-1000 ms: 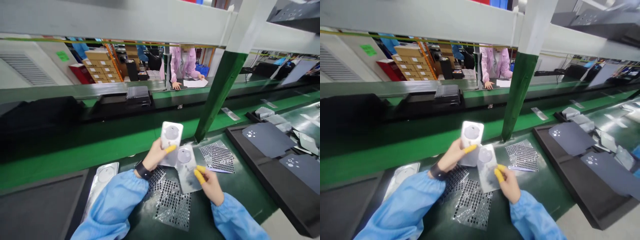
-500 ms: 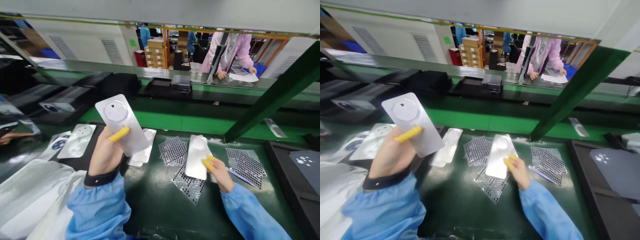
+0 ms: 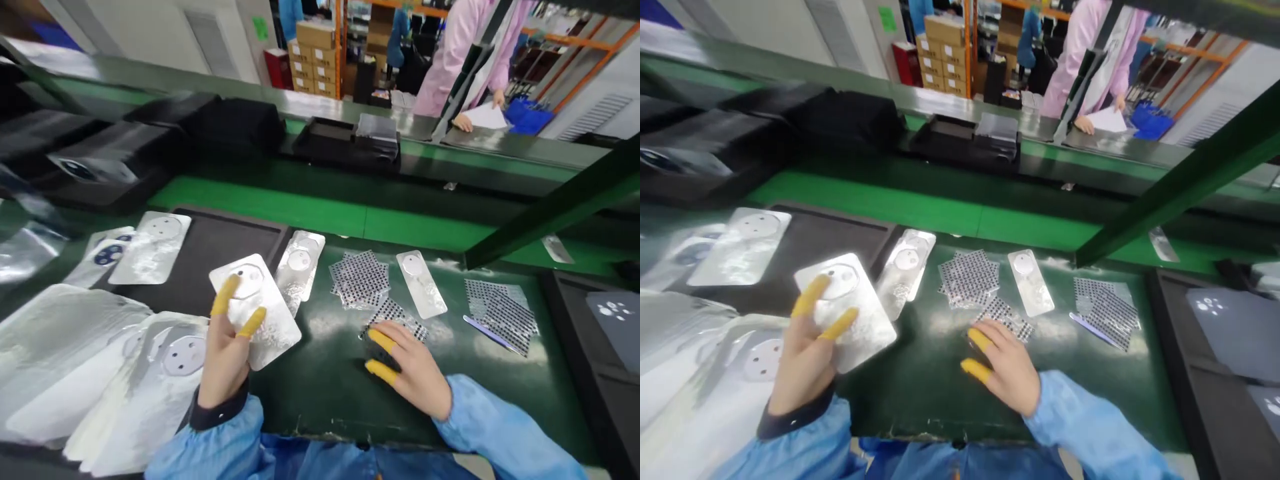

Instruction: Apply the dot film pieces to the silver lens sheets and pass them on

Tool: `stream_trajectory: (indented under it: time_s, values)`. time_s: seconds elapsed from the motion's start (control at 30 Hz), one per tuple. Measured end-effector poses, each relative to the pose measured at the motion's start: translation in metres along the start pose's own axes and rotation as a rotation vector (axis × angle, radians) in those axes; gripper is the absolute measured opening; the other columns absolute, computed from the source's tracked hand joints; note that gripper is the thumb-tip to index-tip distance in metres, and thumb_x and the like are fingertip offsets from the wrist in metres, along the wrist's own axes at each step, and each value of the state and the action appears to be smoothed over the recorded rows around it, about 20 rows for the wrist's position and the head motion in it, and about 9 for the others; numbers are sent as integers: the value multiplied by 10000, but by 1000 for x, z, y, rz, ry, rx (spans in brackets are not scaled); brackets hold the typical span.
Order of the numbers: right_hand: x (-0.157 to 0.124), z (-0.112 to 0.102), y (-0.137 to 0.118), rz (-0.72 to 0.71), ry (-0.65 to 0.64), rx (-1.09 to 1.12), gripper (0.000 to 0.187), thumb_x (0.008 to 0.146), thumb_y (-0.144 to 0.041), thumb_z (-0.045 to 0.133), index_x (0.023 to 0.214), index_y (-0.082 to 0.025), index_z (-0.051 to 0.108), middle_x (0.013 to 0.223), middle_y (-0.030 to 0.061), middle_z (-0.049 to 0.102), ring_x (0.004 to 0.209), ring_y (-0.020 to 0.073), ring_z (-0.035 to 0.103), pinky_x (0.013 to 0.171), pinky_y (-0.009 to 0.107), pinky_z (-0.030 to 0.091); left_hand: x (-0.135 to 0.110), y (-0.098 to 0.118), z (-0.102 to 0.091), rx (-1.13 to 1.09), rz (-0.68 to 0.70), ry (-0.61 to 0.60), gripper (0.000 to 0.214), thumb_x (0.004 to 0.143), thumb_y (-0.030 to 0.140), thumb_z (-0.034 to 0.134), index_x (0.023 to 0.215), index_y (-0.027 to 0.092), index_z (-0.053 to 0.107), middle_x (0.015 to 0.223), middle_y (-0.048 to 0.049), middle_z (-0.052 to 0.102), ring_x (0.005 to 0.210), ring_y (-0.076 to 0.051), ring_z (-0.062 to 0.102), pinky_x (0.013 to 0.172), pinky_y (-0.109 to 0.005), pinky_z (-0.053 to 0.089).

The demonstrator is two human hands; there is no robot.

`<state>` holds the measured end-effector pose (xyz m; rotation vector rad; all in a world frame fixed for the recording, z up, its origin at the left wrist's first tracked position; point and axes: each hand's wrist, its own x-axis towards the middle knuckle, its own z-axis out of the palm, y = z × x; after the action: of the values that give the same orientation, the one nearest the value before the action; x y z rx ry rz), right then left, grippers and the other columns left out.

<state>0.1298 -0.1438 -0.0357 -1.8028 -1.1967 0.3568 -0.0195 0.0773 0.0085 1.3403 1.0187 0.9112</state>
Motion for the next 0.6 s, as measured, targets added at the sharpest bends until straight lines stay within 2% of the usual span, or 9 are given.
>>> stream_trajectory:
  time_s: [0.07, 0.13, 0.17, 0.3, 0.37, 0.43, 0.53, 0.6]
  values:
    - [-36, -6, 7, -159, 129, -308, 312, 905, -317, 587, 1187, -190, 632, 1221, 133, 659, 1194, 274, 588, 965, 464, 541, 2, -2, 10, 22, -127, -9, 467, 501, 329, 734, 939, 167, 714, 1147, -99, 696, 1252, -362, 508, 1049, -433, 437]
    - [-52, -4, 14, -255, 194, -466, 223, 934, -191, 516, 1118, -172, 641, 1139, 131, 700, 1133, 250, 635, 888, 402, 592, 1, -3, 23, 81, -220, -92, 337, 459, 366, 710, 733, 170, 734, 922, -100, 756, 1094, -376, 610, 1007, -466, 455]
    - [-54, -2, 17, -269, 215, -482, 214, 930, -134, 495, 1081, -169, 642, 1092, 123, 718, 1100, 236, 655, 868, 375, 602, 0, -3, 29, 119, -247, -155, 318, 458, 385, 701, 691, 172, 737, 881, -99, 762, 1054, -374, 627, 995, -468, 457]
    - [-38, 0, 18, -228, 338, -460, 202, 926, -76, 457, 1024, -172, 606, 974, 114, 738, 965, 195, 708, 818, 320, 615, -9, -10, 43, 274, -293, -475, 455, 550, 552, 656, 708, 139, 764, 905, -130, 761, 1000, -367, 642, 931, -458, 475]
    - [-30, -5, 14, -201, 394, -453, 191, 935, -69, 432, 1003, -169, 580, 944, 122, 733, 904, 177, 718, 771, 295, 618, -15, -15, 49, 289, -304, -620, 543, 619, 618, 613, 765, 120, 773, 896, -132, 758, 962, -349, 654, 875, -439, 496]
    - [-27, -11, 8, -210, 421, -453, 177, 940, -72, 423, 994, -169, 560, 947, 131, 729, 905, 173, 713, 764, 293, 612, -22, -19, 58, 262, -316, -773, 541, 646, 617, 624, 791, 117, 774, 854, -118, 756, 935, -328, 662, 829, -406, 511]
    - [-28, -20, 3, -310, 386, -467, 152, 943, -100, 444, 992, -186, 559, 971, 105, 740, 937, 181, 705, 827, 331, 592, -36, -22, 77, 202, -359, -919, 472, 596, 555, 720, 786, 126, 769, 838, -97, 758, 886, -294, 671, 794, -366, 519]
    - [-29, -27, 1, -382, 306, -500, 157, 936, -99, 451, 993, -183, 571, 984, 94, 745, 954, 194, 701, 881, 372, 570, -45, -23, 88, 133, -399, -952, 448, 570, 511, 761, 804, 129, 767, 872, -93, 763, 855, -269, 679, 795, -351, 521]
